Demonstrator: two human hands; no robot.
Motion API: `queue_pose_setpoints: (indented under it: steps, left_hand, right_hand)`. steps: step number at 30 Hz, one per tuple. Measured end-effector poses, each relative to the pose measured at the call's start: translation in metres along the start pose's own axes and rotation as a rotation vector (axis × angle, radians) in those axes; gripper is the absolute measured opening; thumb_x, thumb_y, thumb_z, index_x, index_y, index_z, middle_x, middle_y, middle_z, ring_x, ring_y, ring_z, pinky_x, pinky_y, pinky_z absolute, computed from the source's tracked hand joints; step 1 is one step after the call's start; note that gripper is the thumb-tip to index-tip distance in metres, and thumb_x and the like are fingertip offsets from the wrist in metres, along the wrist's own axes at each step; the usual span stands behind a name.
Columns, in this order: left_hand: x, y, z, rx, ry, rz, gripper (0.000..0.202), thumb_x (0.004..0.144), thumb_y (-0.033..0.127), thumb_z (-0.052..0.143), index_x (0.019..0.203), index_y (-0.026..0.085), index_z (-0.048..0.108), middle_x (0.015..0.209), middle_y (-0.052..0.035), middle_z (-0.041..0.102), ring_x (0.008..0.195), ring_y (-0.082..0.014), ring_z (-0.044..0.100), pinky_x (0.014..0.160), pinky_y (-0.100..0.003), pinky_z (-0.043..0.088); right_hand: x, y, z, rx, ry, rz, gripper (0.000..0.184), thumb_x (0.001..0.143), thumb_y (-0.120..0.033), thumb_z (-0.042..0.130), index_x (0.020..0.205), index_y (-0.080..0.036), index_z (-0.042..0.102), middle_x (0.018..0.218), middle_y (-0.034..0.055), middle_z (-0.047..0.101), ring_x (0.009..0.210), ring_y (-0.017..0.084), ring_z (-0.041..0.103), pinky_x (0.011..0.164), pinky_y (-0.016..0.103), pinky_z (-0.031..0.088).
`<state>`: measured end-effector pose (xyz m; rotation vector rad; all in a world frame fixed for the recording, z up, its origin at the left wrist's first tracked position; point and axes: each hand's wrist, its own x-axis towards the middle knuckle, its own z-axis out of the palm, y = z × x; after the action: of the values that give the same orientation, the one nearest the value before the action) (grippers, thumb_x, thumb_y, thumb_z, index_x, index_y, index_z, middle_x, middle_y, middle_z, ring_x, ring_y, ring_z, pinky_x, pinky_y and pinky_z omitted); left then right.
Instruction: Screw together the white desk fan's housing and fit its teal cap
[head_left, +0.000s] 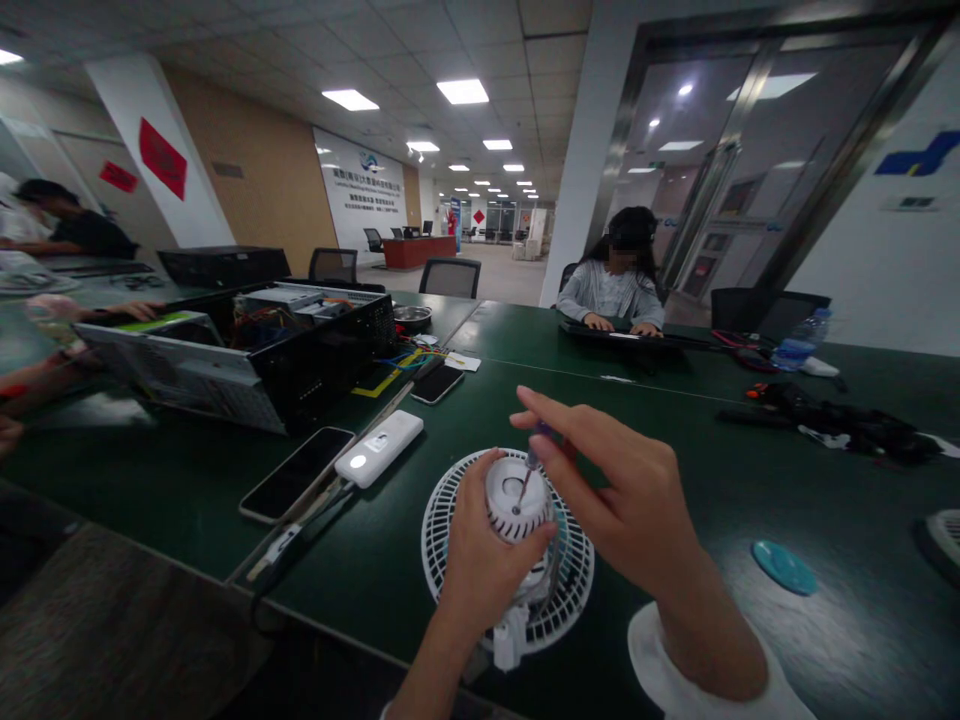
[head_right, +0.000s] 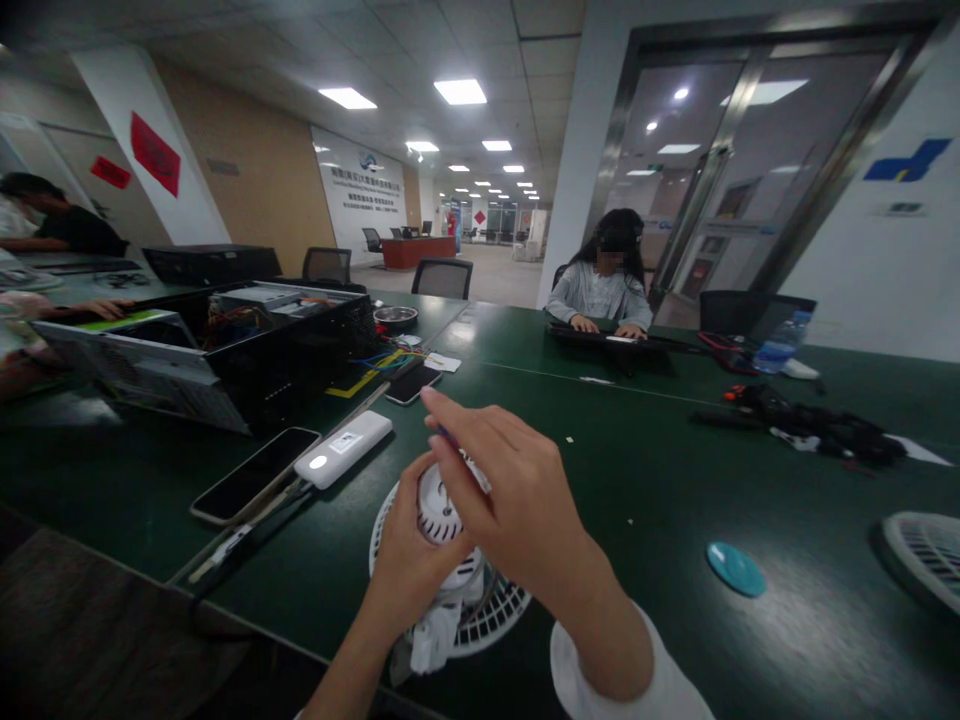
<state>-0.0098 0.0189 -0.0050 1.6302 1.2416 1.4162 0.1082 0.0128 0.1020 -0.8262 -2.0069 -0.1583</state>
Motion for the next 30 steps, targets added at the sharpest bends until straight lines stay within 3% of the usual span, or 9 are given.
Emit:
queue_pose_setpoints:
  steps: [4, 9, 14, 18, 20, 26, 30]
  left_hand:
    - [-0.0002, -0.001, 0.0003, 0.004, 0.012, 0.02, 0.069, 0.063, 0.022, 0.071, 0.124, 0.022, 0.039, 0.125, -0.0076, 0.05, 0.118, -0.0272, 0.046, 0.101, -0.044, 0.035]
    - [0.0005, 0.0021, -0.0001, 0.027, 0.004, -0.003, 0.067, 0.063, 0.021, 0.071, 0.123, 0.022, 0.04, 0.125, -0.0079, 0.049, 0.118, -0.0272, 0.046, 0.101, -0.045, 0.034]
    - [0.001, -0.0003, 0.0004, 0.021, -0.002, 0.017, 0.069, 0.064, 0.022, 0.071, 0.124, 0.022, 0.037, 0.125, -0.0082, 0.048, 0.118, -0.0271, 0.046, 0.101, -0.045, 0.035]
    - [0.0009, -0.0002, 0.0001, 0.029, -0.007, 0.022, 0.067, 0.065, 0.023, 0.07, 0.123, 0.021, 0.038, 0.125, -0.0083, 0.048, 0.117, -0.0265, 0.046, 0.101, -0.045, 0.035]
    - [0.0009, 0.0005, -0.0002, 0.028, -0.014, 0.021, 0.066, 0.065, 0.023, 0.07, 0.123, 0.022, 0.038, 0.125, -0.0078, 0.048, 0.117, -0.0262, 0.045, 0.101, -0.045, 0.034]
    - [0.0024, 0.0009, 0.0003, 0.019, -0.006, 0.016, 0.068, 0.064, 0.023, 0.071, 0.123, 0.021, 0.037, 0.125, -0.0071, 0.047, 0.118, -0.0253, 0.044, 0.102, -0.044, 0.033]
    - [0.0025, 0.0012, 0.0001, 0.027, -0.014, 0.017, 0.066, 0.065, 0.022, 0.07, 0.122, 0.021, 0.038, 0.125, -0.0076, 0.048, 0.117, -0.0258, 0.045, 0.101, -0.045, 0.034]
  right_hand:
    - [0.0006, -0.0012, 0.0035, -0.128, 0.082, -0.052, 0.021, 0.085, -0.018, 0.054, 0.105, -0.016, 0.061, 0.079, 0.0034, 0.069, 0.069, 0.013, 0.063, 0.065, 0.025, 0.05]
    - [0.0025, -0.002, 0.0035, -0.065, 0.1, -0.049, 0.026, 0.084, -0.008, 0.046, 0.107, -0.011, 0.06, 0.093, 0.0088, 0.069, 0.085, 0.015, 0.063, 0.073, 0.027, 0.051]
    - [0.0034, -0.0019, 0.0036, -0.164, 0.158, -0.074, 0.012, 0.082, -0.017, 0.057, 0.09, -0.013, 0.064, 0.071, 0.0048, 0.065, 0.065, 0.015, 0.059, 0.061, 0.028, 0.049]
    - [0.0026, -0.0004, 0.002, -0.098, 0.074, -0.016, 0.024, 0.086, -0.016, 0.049, 0.106, -0.01, 0.061, 0.089, 0.0102, 0.066, 0.081, 0.017, 0.061, 0.069, 0.031, 0.05]
    - [0.0019, 0.0004, 0.0001, -0.049, 0.031, 0.024, 0.027, 0.086, -0.012, 0.047, 0.111, -0.014, 0.058, 0.097, 0.0083, 0.067, 0.087, 0.016, 0.061, 0.073, 0.03, 0.051]
    - [0.0028, 0.0034, 0.0004, -0.181, 0.109, -0.011, 0.014, 0.083, -0.022, 0.057, 0.09, -0.012, 0.063, 0.077, 0.0059, 0.067, 0.07, 0.016, 0.06, 0.066, 0.029, 0.049]
    - [0.0017, 0.003, 0.0007, -0.069, 0.044, 0.008, 0.028, 0.088, -0.012, 0.043, 0.113, -0.011, 0.056, 0.094, 0.0076, 0.068, 0.084, 0.015, 0.061, 0.072, 0.029, 0.05]
